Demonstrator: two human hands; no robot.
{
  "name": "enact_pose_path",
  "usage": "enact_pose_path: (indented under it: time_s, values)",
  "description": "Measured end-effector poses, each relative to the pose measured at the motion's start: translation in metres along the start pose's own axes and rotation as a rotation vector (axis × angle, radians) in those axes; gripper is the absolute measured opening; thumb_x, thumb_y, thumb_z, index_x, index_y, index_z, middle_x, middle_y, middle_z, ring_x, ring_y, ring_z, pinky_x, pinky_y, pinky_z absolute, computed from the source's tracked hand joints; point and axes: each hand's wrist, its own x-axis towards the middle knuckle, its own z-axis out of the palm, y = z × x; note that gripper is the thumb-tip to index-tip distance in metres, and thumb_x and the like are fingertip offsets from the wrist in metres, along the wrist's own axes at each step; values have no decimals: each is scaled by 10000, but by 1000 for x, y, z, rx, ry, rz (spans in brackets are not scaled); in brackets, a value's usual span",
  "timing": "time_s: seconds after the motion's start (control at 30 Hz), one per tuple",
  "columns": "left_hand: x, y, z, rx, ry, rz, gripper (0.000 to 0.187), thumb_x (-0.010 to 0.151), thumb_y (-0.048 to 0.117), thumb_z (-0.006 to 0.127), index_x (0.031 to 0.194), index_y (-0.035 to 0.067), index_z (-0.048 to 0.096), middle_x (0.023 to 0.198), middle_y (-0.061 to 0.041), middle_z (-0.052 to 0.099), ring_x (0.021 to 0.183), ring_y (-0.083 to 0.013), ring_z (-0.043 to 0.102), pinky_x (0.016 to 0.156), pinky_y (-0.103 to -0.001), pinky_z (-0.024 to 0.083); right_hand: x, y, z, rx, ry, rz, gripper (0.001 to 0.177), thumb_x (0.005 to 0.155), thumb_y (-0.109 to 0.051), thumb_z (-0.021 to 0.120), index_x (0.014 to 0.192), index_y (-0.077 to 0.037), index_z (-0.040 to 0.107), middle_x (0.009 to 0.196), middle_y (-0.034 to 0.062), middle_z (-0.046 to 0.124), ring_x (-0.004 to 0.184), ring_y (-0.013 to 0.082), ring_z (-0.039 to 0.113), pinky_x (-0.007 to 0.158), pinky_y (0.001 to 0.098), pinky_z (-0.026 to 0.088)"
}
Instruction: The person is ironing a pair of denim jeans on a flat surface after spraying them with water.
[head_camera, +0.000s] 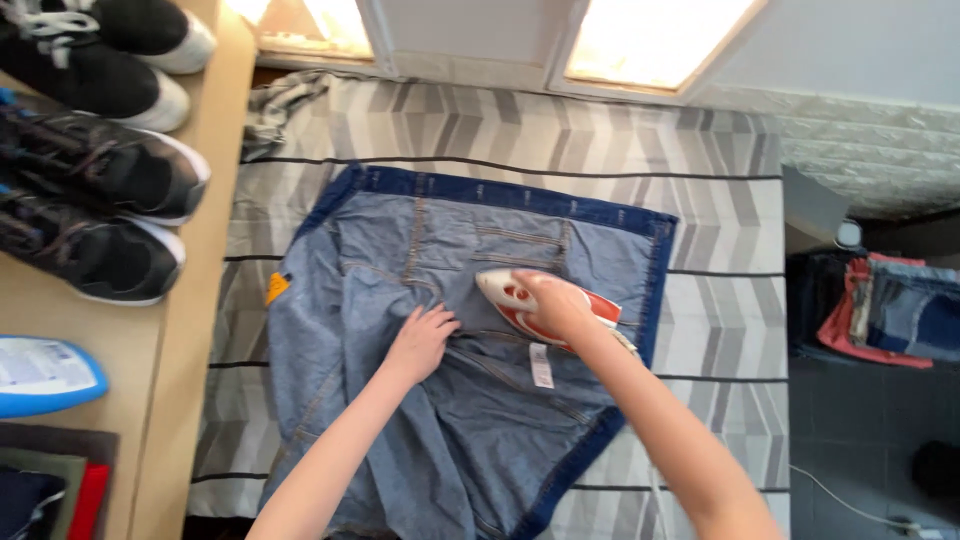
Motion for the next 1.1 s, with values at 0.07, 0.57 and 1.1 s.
enact_pose_path:
  time_s: [0.07, 0.57, 1.1]
  values:
    - [-4, -1, -39, -175, -30, -28, 340, 982, 170, 581, 1313, 189, 655, 1339, -60, 645, 1351, -252, 570, 1176, -493, 382, -10, -14, -8, -28, -58, -12, 842, 871, -313, 747, 1599, -414, 337, 1407, 61, 660, 1298, 327, 633, 1099, 489, 525]
    - [-33, -161, -19, 46, 276, -457, 493, 894, 348, 714, 1367, 255, 611, 1224, -29, 613, 1282, -263, 562, 1155, -484, 379, 18, -83, -61, 17, 2, 219, 823, 862, -525, 734, 1582, -492, 338, 1310, 158, 717, 1214, 403, 690, 1059, 509, 557]
    - [-22, -139, -97, -498, 154, -426, 244, 1000, 358, 628, 1181, 230, 729, 1039, -35, 721, 1069, -254, 715, 930, -421, 567, 191, -173, -48, -54, -4, 98, 801, 859, -432, 789, 1563, -417, 407, 1303, 145, 717, 1211, 386, 694, 1002, 529, 573]
